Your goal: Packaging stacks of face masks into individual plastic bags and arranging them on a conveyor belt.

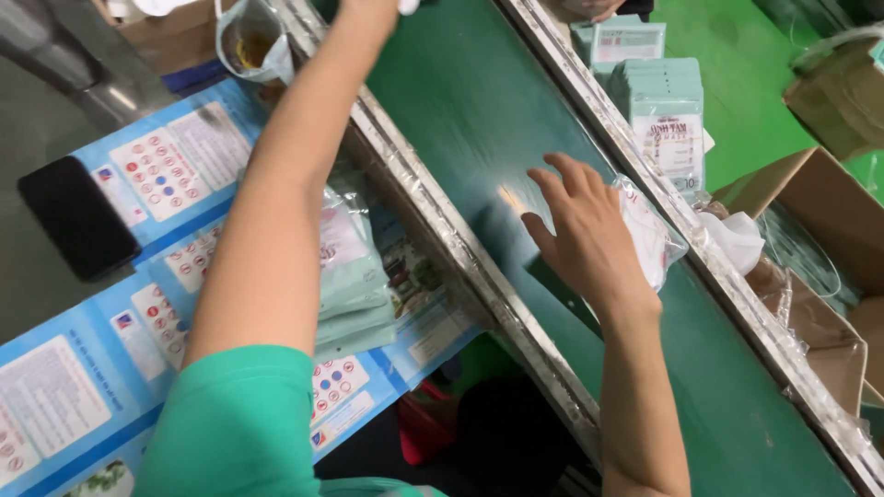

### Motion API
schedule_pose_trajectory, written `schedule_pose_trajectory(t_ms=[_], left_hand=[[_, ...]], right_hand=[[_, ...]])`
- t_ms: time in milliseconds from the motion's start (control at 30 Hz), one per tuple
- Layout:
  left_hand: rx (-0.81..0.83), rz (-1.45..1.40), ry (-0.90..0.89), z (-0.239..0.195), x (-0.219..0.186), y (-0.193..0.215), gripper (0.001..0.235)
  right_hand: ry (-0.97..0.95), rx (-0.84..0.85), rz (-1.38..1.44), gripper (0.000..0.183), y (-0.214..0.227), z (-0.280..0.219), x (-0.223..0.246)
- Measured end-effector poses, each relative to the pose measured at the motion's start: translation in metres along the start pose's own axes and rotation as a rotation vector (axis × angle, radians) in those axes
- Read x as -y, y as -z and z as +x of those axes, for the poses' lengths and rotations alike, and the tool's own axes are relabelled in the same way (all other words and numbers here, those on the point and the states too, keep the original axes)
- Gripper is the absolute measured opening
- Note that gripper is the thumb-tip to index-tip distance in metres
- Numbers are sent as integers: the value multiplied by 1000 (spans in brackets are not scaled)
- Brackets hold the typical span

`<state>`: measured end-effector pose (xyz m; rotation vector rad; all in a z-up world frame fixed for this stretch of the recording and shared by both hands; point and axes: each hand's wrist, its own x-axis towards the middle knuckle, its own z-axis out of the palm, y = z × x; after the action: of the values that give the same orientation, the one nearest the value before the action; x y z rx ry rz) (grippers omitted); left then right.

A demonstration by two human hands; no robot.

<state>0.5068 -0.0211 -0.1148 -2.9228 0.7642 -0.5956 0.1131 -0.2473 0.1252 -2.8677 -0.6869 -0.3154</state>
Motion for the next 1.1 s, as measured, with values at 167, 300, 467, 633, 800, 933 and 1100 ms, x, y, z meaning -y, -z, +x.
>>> schedule_pose_trajectory(t_ms=[167, 300, 467, 633, 800, 933, 1100], left_hand=[[-116, 185, -110, -37, -26, 31, 16], [-72, 126, -243, -93, -97, 112, 17], [-82, -132, -436, -144, -200, 166, 13], [-111, -225, -569, -183, -317, 227, 9], [-198, -494, -599, -182, -308, 288, 22], [-358, -1084, -488, -184, -273, 343, 84], [-134, -1258, -465, -196, -291, 287, 122]], right_hand=[[-308, 186, 90, 41, -54, -50, -53], [-319, 128, 77, 51, -29, -142, -52], [-698, 218, -212, 82, 18, -203, -39], [-289, -88, -89, 114, 0, -158, -10], [-497, -149, 237, 68, -19, -154, -52], [-477, -424, 476, 35, 10, -174, -70], [-340, -401, 647, 67, -3, -194, -75]])
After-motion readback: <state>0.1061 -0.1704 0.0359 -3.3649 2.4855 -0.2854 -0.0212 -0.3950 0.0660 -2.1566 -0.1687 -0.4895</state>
